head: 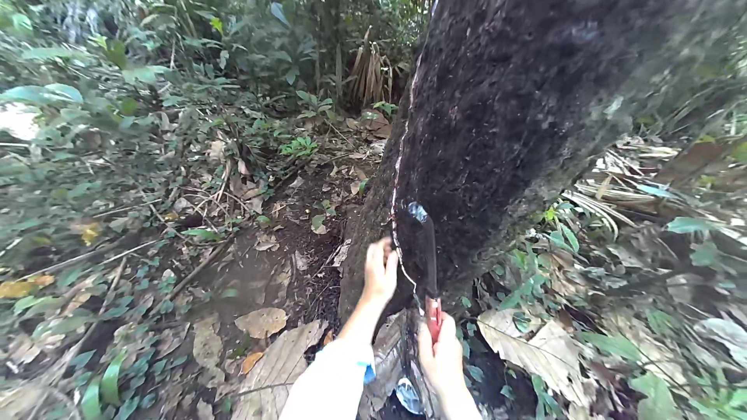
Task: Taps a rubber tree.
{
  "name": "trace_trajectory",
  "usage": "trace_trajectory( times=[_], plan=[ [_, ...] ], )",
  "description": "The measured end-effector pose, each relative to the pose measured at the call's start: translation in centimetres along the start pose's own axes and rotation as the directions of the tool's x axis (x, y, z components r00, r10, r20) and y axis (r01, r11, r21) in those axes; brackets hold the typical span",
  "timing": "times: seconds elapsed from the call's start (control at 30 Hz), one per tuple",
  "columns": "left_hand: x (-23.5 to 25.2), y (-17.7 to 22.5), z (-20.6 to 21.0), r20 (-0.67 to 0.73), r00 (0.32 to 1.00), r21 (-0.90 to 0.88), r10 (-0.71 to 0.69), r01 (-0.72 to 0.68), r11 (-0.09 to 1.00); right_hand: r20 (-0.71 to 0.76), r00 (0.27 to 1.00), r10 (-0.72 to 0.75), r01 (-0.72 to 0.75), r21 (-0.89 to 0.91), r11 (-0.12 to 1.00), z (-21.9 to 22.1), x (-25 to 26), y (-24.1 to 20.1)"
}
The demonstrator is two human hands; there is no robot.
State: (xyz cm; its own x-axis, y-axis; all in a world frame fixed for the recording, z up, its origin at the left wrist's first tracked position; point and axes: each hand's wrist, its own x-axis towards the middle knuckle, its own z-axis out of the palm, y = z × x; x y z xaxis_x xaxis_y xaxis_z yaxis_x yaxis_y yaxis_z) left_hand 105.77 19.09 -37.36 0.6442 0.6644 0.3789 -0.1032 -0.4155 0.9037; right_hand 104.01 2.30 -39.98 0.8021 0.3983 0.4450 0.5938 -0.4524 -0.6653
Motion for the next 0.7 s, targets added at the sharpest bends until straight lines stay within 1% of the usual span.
trace_trajectory(
  times=[0.03, 0.07, 0.17, 0.2, 0.27, 0.3, 0.37, 0.43, 0.5, 0.53, 0.57, 0.63, 0.7],
  plan=[
    [1.8, -0.2, -0.1, -0.036, 0.999, 0.087, 0.031, -0.028, 0.996, -0.046, 0.998, -0.048, 0.048, 0.005, 0.999, -0.7, 0.5, -0.1],
    [3.5, -0.6, -0.1, -0.038, 0.997, 0.176, 0.07, -0.062, 0.982, -0.072, 0.995, -0.07, 0.071, 0.012, 0.997, -1.4, 1.0, -0.3],
    [6.8, -1.6, 0.3, 0.051, 0.98, 0.35, 0.192, -0.197, 0.916, -0.093, 0.995, -0.024, 0.03, 0.058, 0.998, -3.3, 1.2, -0.7],
    [7.3, -2.2, 0.6, 0.056, 0.964, 0.382, 0.26, -0.262, 0.886, -0.102, 0.995, 0.007, 0.001, 0.082, 0.997, -3.7, 1.2, -0.7],
    [7.6, -3.6, 1.1, 0.013, 0.902, 0.431, 0.432, -0.395, 0.811, -0.115, 0.991, 0.069, -0.05, 0.16, 0.986, -4.3, 1.3, -0.3],
    [7.5, -4.2, 1.2, -0.004, 0.876, 0.441, 0.482, -0.431, 0.787, -0.117, 0.988, 0.097, -0.071, 0.206, 0.976, -4.6, 1.4, 0.1],
    [7.4, -5.1, 1.1, -0.039, 0.847, 0.457, 0.53, -0.456, 0.763, -0.109, 0.984, 0.141, -0.105, 0.285, 0.953, -5.0, 1.5, 1.0],
    [7.8, -5.0, 0.9, -0.043, 0.83, 0.475, 0.556, -0.473, 0.742, -0.11, 0.979, 0.171, -0.125, 0.342, 0.931, -5.5, 1.7, 1.5],
    [8.3, -4.0, 0.6, -0.011, 0.841, 0.517, 0.541, -0.458, 0.723, -0.122, 0.977, 0.176, -0.119, 0.375, 0.919, -6.0, 1.8, 2.1],
    [8.5, -3.3, 0.5, 0.014, 0.865, 0.54, 0.501, -0.428, 0.725, -0.13, 0.976, 0.175, -0.114, 0.38, 0.918, -6.2, 2.0, 2.3],
    [8.7, -2.4, 0.4, 0.035, 0.902, 0.546, 0.431, -0.378, 0.747, -0.134, 0.976, 0.173, -0.11, 0.387, 0.915, -6.5, 2.1, 2.5],
    [8.8, -0.6, 0.5, 0.033, 0.968, 0.482, 0.247, -0.232, 0.845, -0.133, 0.974, 0.183, -0.116, 0.401, 0.909, -7.0, 2.4, 2.8],
    [8.5, 0.7, 0.7, -0.012, 0.996, 0.306, 0.084, -0.076, 0.949, -0.124, 0.973, 0.192, -0.125, 0.416, 0.901, -7.2, 2.6, 3.0]
  ],
)
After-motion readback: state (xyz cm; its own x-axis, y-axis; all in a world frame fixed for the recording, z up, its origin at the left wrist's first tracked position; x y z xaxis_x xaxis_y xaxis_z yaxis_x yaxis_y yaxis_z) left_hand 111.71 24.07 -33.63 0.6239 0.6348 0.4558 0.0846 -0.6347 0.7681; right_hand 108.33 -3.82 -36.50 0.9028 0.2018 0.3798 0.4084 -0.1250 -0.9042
